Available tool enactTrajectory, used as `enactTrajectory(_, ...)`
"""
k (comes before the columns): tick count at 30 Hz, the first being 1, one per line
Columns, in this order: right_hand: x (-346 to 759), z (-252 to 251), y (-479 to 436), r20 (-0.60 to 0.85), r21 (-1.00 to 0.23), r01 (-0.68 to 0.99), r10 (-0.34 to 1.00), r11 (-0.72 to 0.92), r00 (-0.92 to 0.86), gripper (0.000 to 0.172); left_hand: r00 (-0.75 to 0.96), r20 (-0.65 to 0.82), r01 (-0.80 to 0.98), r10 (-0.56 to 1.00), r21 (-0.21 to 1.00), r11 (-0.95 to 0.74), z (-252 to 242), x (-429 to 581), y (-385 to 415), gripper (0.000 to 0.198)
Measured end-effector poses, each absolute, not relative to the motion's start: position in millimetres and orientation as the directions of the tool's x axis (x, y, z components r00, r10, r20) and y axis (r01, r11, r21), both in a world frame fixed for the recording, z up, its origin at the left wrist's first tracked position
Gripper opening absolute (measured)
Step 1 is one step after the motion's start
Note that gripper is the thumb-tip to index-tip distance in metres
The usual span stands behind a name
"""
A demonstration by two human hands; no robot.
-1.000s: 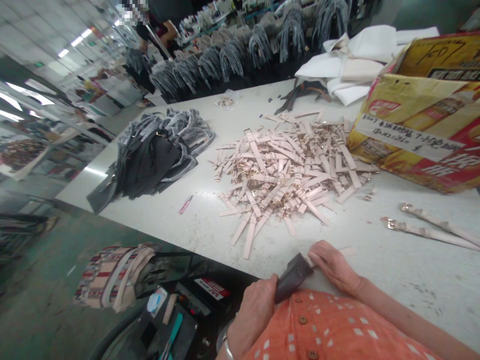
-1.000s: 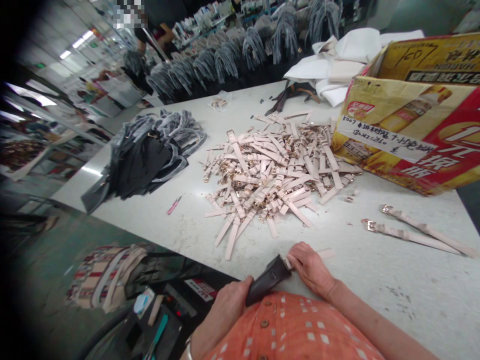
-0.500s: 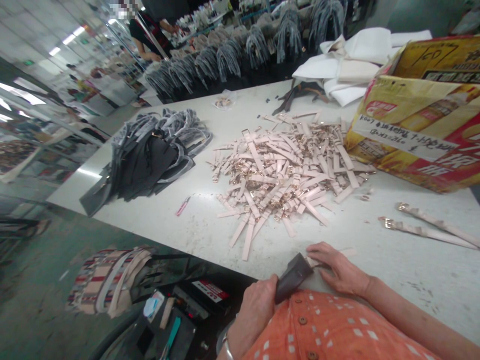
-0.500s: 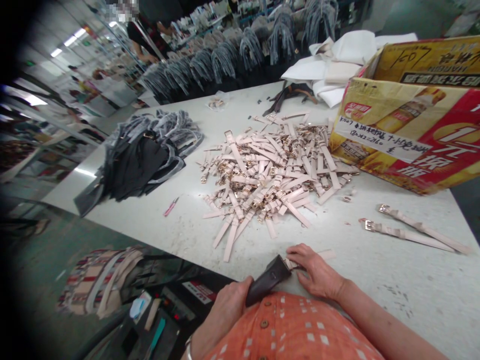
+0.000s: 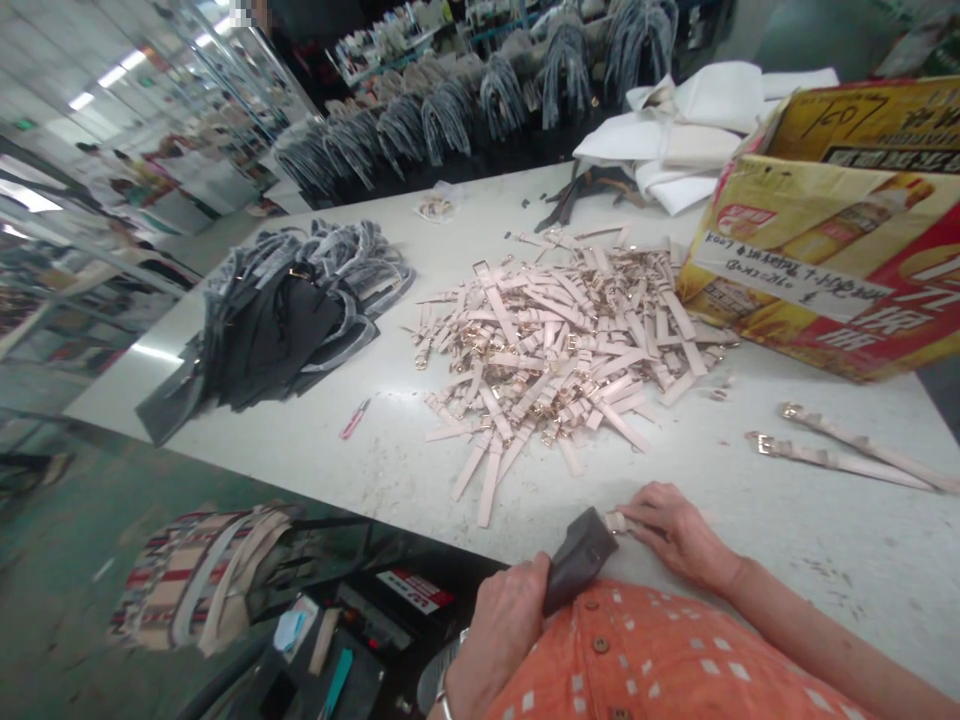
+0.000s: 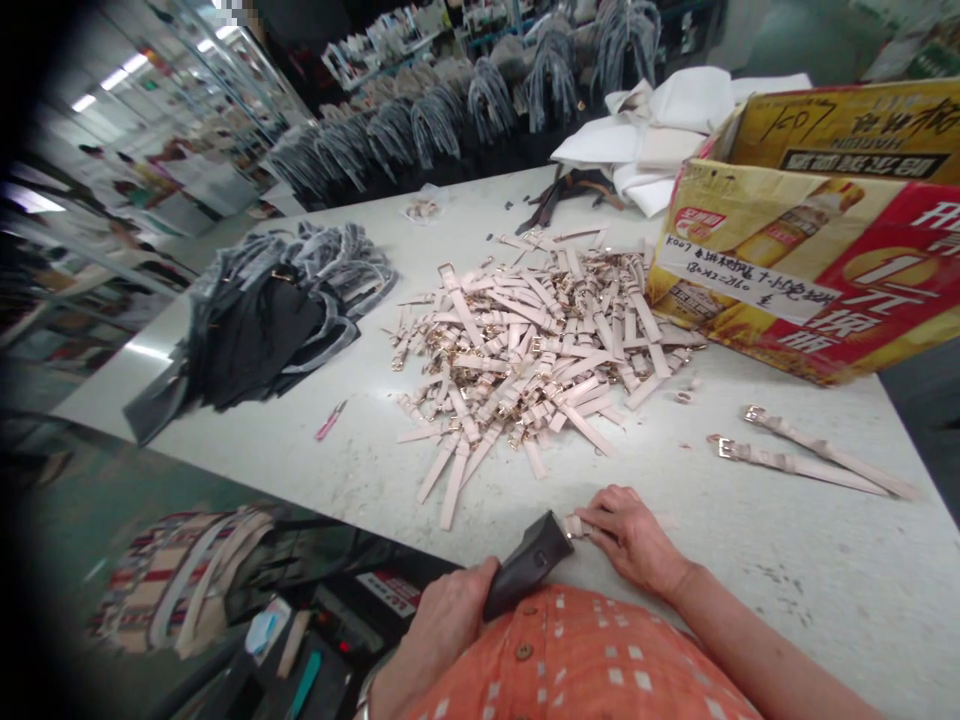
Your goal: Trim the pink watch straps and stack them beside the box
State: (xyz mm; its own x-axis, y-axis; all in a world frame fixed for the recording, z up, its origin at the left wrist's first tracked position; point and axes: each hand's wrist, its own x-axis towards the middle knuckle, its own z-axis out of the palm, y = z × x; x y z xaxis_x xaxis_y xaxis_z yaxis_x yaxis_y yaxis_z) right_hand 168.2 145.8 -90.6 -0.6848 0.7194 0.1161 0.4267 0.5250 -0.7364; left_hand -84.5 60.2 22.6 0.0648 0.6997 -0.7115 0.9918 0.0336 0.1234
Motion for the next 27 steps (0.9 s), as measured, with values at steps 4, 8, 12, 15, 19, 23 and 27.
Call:
enactTrajectory(4, 170, -96, 147, 0.162, -0.755, 0.38, 0.714, 0.534, -0.681, 0.03, 0.062, -0.716, 0.99, 0.695, 0.135, 0.051, 26, -82, 63, 0.026)
enactTrajectory(8, 172, -105, 146, 0.161, -0.772, 0.39, 0.748, 0.502, -0.644, 0.035, 0.1, -0.719, 0.99, 0.688, 0.143, 0.005, 28, -76, 72, 0.027)
enactTrajectory(12, 174, -110, 147, 0.148, -0.78, 0.399, 0.761, 0.482, -0.632, 0.041, 0.125, -0.647, 0.988, 0.752, 0.147, -0.038, 24, -73, 77, 0.029)
enactTrajectory(15, 175, -109, 149, 0.137, -0.778, 0.4, 0.753, 0.484, -0.644, 0.043, 0.122, -0.599, 0.986, 0.791, 0.163, -0.028, 18, -75, 77, 0.027)
enactTrajectory(19, 175, -109, 148, 0.149, -0.778, 0.395, 0.753, 0.49, -0.641, 0.042, 0.08, -0.618, 0.981, 0.782, 0.188, 0.048, 16, -79, 74, 0.026)
enactTrajectory(23, 174, -110, 146, 0.142, -0.787, 0.396, 0.764, 0.472, -0.629, 0.045, 0.043, -0.631, 0.98, 0.775, 0.178, 0.091, 23, -81, 73, 0.023)
enactTrajectory(27, 173, -107, 146, 0.122, -0.799, 0.402, 0.776, 0.446, -0.618, 0.047, 0.017, -0.607, 0.978, 0.795, 0.174, 0.112, 30, -80, 75, 0.025)
